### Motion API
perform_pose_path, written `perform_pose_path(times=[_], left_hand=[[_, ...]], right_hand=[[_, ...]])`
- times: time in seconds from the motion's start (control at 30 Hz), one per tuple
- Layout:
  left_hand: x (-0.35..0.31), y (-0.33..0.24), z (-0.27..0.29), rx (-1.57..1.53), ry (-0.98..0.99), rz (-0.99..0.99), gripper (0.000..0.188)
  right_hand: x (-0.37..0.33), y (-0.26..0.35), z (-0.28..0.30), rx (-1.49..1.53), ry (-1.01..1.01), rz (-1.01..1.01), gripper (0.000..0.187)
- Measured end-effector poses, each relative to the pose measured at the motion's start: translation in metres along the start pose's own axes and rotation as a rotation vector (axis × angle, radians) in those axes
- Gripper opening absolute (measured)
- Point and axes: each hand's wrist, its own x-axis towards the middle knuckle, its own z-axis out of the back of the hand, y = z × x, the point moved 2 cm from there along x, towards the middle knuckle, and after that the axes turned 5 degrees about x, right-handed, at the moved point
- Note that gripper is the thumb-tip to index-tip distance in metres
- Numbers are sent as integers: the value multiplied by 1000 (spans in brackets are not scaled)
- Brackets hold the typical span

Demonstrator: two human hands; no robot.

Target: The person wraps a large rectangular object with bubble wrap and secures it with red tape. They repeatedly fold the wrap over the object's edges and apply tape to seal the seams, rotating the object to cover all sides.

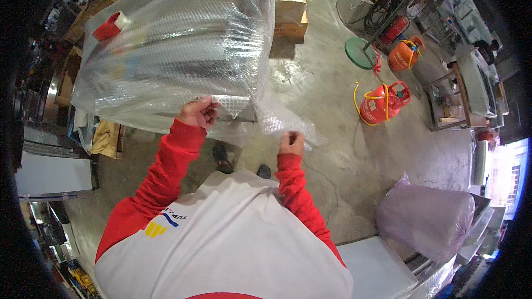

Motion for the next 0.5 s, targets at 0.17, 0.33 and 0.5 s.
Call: perform_pose_path(times=[0.17,0.33,0.5], left_hand=[[1,2,-2,-47,-10,-3,16],[-2,3,0,21,13,-15,16],[-6,5,-2,22,-2,-12,17]], right_hand=[[-14,-14,-69,92,451,-80,25],[20,15,-44,-114,127,168,32],[12,31,-42,-159,182,156,29]])
